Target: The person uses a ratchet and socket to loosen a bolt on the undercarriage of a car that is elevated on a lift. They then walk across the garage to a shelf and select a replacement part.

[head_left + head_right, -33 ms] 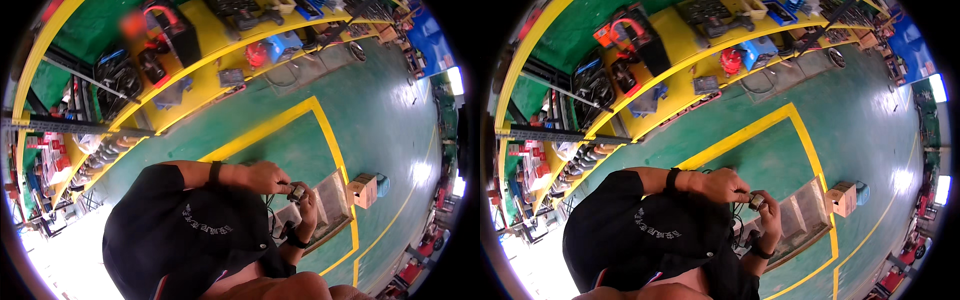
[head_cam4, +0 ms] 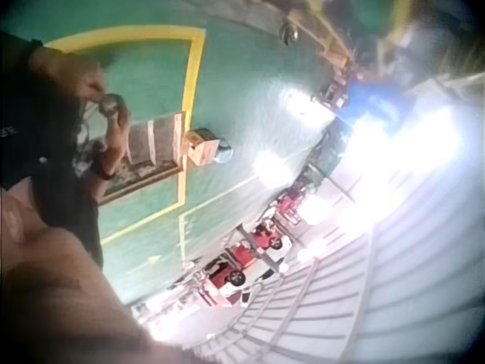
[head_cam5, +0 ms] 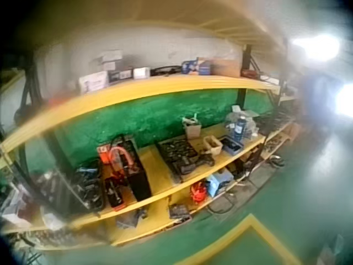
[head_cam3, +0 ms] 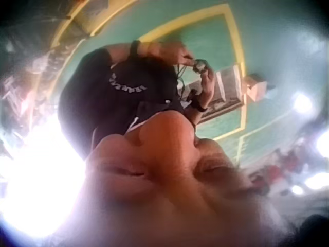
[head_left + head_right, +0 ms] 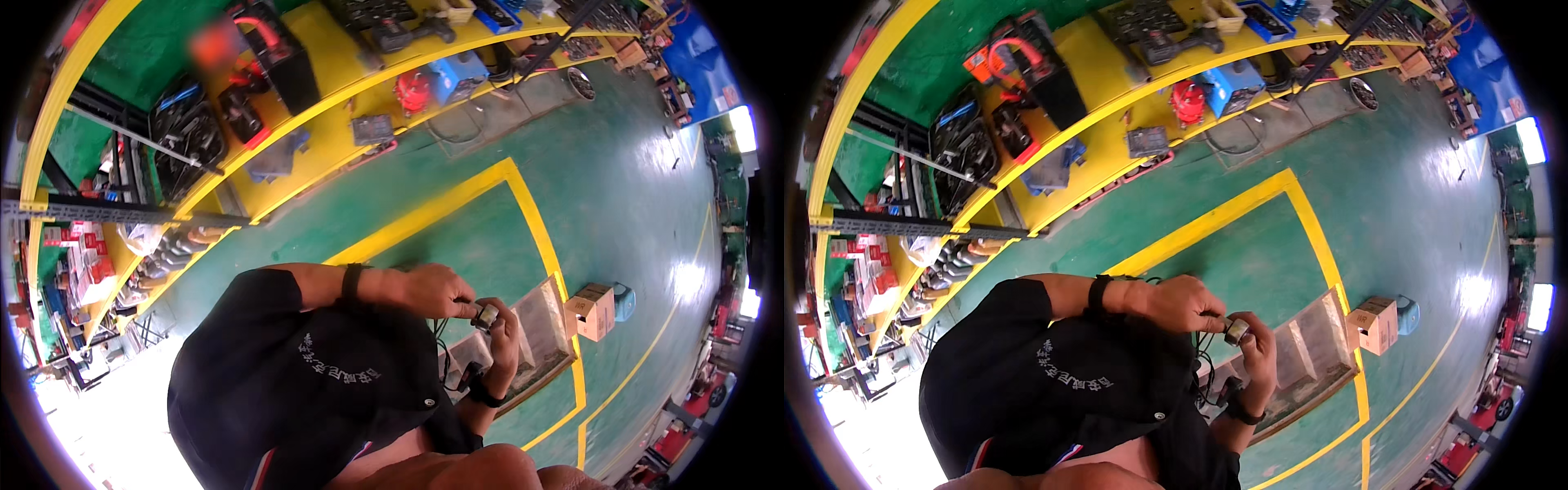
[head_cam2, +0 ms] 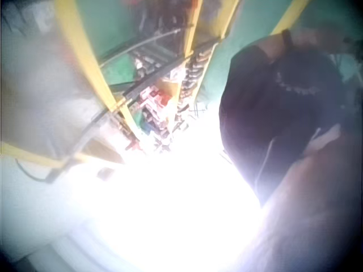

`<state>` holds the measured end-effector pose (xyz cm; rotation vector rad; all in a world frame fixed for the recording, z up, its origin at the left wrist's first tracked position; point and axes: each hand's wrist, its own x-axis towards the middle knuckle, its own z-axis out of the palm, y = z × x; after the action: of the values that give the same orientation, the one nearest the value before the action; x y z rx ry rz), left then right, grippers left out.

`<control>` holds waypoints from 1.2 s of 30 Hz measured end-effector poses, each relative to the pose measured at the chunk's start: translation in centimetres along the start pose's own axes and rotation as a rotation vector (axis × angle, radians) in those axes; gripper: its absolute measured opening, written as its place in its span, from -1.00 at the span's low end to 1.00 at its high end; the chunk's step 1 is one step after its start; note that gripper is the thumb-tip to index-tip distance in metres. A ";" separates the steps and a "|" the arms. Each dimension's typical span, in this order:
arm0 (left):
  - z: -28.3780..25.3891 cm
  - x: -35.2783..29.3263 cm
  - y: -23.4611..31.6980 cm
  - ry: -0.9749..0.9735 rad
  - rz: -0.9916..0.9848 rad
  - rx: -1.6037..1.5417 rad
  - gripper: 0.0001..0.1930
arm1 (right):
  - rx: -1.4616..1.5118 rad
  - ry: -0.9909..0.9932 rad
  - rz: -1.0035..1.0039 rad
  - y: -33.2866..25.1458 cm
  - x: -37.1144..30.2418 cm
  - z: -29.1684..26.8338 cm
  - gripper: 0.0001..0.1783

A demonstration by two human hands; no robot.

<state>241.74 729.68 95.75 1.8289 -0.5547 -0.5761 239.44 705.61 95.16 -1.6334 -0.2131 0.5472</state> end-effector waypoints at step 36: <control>-0.5 77.9 7.5 -0.537 0.197 -0.009 -0.83 | -0.341 1.247 0.379 1.4 15.9 -56.8 -0.68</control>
<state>301.54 679.27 93.63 1.5810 -1.0741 -0.9377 279.50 662.36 93.02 -2.0667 0.9805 -0.3231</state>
